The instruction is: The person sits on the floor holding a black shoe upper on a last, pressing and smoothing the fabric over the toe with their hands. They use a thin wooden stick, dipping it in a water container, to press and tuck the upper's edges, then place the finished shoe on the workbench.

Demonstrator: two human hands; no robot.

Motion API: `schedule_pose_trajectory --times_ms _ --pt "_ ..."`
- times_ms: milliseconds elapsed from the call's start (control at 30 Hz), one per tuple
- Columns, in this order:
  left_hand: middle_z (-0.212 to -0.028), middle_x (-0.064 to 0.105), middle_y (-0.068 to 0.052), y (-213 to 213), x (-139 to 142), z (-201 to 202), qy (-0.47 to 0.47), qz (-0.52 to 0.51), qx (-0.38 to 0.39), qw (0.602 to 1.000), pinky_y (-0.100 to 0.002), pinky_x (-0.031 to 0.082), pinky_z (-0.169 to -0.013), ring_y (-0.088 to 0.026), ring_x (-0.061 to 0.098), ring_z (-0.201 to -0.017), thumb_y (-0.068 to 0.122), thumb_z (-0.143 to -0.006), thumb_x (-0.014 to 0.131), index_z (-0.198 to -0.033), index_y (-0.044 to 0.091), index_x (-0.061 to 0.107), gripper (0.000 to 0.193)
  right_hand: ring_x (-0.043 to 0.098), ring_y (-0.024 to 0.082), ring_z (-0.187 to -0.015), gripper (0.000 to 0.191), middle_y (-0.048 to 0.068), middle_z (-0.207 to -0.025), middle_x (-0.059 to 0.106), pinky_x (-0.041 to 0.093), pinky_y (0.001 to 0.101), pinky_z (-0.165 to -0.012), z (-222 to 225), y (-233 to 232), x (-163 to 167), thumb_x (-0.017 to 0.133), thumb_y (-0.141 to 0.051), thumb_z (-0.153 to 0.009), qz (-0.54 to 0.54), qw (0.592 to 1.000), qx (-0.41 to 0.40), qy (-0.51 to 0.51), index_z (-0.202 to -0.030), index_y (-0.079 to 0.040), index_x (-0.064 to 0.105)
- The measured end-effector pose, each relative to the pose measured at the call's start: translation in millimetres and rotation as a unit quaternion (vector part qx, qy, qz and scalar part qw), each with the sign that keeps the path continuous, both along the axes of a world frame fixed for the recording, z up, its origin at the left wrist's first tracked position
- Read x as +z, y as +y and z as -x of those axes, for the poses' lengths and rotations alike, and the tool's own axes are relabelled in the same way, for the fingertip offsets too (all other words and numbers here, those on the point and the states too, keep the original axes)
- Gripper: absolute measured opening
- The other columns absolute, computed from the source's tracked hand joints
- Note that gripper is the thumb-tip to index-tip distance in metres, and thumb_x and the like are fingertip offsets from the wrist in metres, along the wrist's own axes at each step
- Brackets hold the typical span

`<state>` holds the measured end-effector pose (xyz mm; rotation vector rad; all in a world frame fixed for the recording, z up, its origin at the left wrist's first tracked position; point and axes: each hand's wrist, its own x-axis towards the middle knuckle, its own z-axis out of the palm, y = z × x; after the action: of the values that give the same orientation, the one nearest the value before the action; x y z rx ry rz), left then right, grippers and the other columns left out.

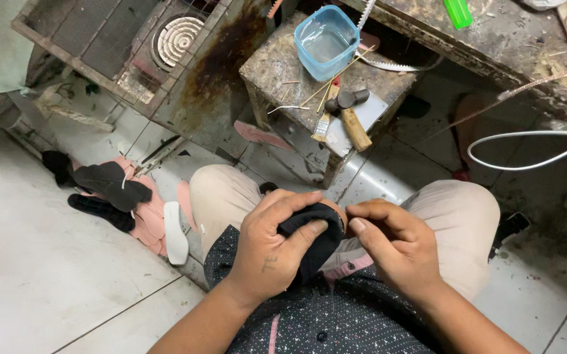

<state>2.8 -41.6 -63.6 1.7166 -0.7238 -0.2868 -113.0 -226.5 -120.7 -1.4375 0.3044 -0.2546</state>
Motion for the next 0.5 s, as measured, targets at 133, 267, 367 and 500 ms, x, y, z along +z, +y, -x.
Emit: schedule_pose_trajectory --times_ms 133,267,367,500 --pt "-0.106 0.07 -0.009 -0.3 2.5 3.3 -0.007 0.009 -0.006 1.0 -0.031 0.056 -0.089 -0.021 0.069 -0.096 0.005 -0.089 0.077 -0.124 0.004 0.068 0.036 0.071 0.014 -0.096 0.021 0.01 -0.107 0.072 0.059 0.0277 -0.085 1.4 -3.2 9.3 0.068 0.001 -0.092 0.016 1.0 0.015 0.013 -0.113 0.005 0.069" --pt "-0.106 0.07 -0.008 0.0 5.7 6.8 -0.012 0.012 -0.005 1.0 -0.031 0.057 -0.088 -0.022 0.07 -0.095 0.005 -0.089 0.077 -0.123 0.004 0.066 0.036 0.07 0.014 -0.091 0.019 0.01 -0.102 0.074 0.058 0.0273 -0.079 -1.1 -9.7 22.4 0.072 -0.001 -0.089 0.064 0.997 0.039 0.033 -0.108 0.004 0.072" --pt "-0.105 0.069 -0.009 0.0 9.5 10.1 -0.038 -0.005 -0.001 0.999 -0.031 0.058 -0.084 -0.022 0.071 -0.092 0.006 -0.088 0.079 -0.123 0.005 0.066 0.037 0.07 0.014 -0.086 0.019 0.01 -0.099 0.075 0.056 0.0265 -0.075 -2.6 -11.5 33.1 0.073 -0.001 -0.088 0.088 0.995 0.048 0.026 -0.107 0.003 0.072" --pt "-0.1 0.067 -0.01 -0.9 16.0 13.6 -0.071 -0.032 -0.001 0.997 -0.031 0.058 -0.078 -0.023 0.071 -0.087 0.009 -0.086 0.082 -0.12 0.006 0.066 0.037 0.072 0.012 -0.081 0.018 0.007 -0.095 0.076 0.058 0.0248 -0.071 -3.1 -8.9 44.9 0.074 -0.004 -0.084 0.25 0.967 0.034 0.026 -0.102 0.0 0.072"
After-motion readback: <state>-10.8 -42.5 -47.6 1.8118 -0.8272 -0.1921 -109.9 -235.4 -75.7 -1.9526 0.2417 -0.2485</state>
